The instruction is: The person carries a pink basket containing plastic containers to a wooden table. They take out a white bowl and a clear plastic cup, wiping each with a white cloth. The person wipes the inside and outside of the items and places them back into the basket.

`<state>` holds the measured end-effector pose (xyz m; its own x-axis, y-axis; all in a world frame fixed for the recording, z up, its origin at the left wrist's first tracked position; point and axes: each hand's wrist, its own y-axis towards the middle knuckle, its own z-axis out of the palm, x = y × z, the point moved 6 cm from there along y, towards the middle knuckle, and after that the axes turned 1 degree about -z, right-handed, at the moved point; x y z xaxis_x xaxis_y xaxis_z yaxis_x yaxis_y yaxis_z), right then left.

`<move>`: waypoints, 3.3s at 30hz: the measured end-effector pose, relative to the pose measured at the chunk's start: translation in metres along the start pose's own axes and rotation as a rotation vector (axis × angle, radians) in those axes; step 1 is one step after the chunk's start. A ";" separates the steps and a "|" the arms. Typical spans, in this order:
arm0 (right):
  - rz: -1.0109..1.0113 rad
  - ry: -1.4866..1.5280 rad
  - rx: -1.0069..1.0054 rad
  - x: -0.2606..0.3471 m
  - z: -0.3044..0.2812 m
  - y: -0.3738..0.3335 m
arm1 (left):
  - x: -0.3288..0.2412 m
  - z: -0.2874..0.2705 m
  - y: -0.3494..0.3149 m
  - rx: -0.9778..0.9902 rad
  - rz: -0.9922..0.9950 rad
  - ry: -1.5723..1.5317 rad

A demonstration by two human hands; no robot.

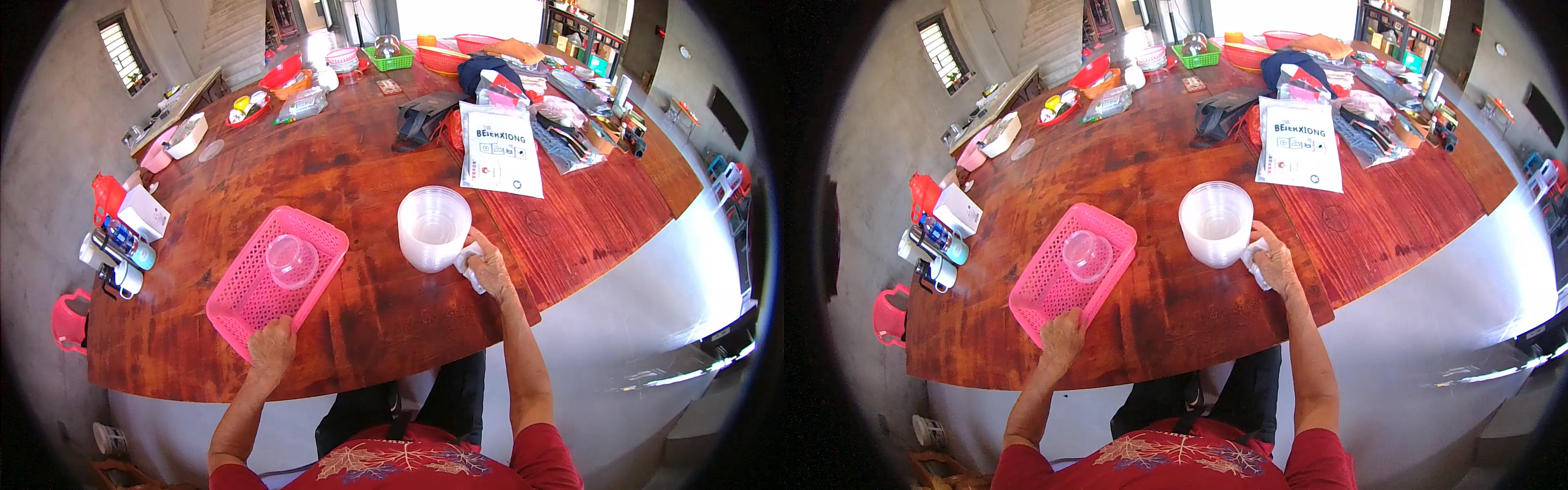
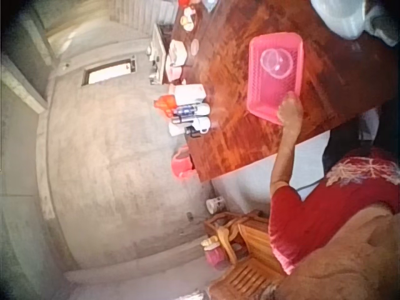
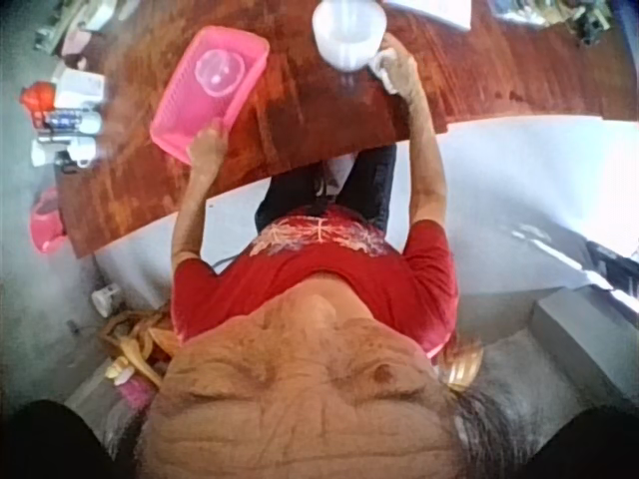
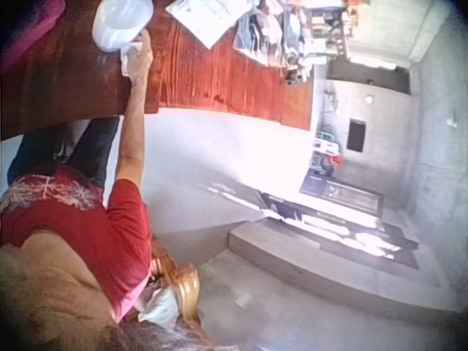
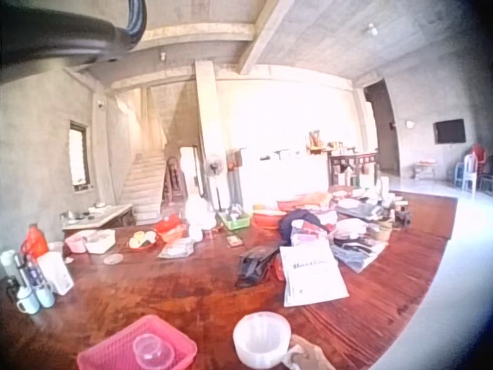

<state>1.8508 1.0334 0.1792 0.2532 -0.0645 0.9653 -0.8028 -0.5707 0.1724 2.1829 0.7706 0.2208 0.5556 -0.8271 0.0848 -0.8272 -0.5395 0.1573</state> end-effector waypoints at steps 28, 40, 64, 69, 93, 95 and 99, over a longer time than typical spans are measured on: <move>0.172 0.022 0.184 -0.001 0.021 -0.017 | -0.207 0.029 0.112 0.008 0.246 -1.456; 0.032 -0.098 0.048 0.020 0.064 -0.090 | -0.164 0.025 0.043 0.146 0.157 -1.481; -0.290 -0.466 -0.197 0.031 0.092 -0.131 | -0.158 -0.055 0.042 -0.204 0.562 -0.737; -0.420 -0.468 -0.182 0.046 0.107 -0.126 | -0.166 -0.064 0.073 -0.062 0.526 -0.764; -0.376 -0.546 -0.229 0.036 0.109 -0.121 | -0.152 -0.090 0.092 -0.079 0.471 -1.211; -0.358 -0.539 -0.207 0.033 0.111 -0.120 | -0.140 -0.100 0.086 -0.265 0.465 -1.295; -0.378 -0.477 -0.248 0.042 0.106 -0.127 | -0.104 -0.120 0.061 -0.375 0.251 -1.613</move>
<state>2.0207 1.0169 0.1774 0.7082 -0.2852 0.6458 -0.6976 -0.4234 0.5780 2.0846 0.8426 0.3397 -0.4248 -0.3136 -0.8493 -0.6794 -0.5095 0.5280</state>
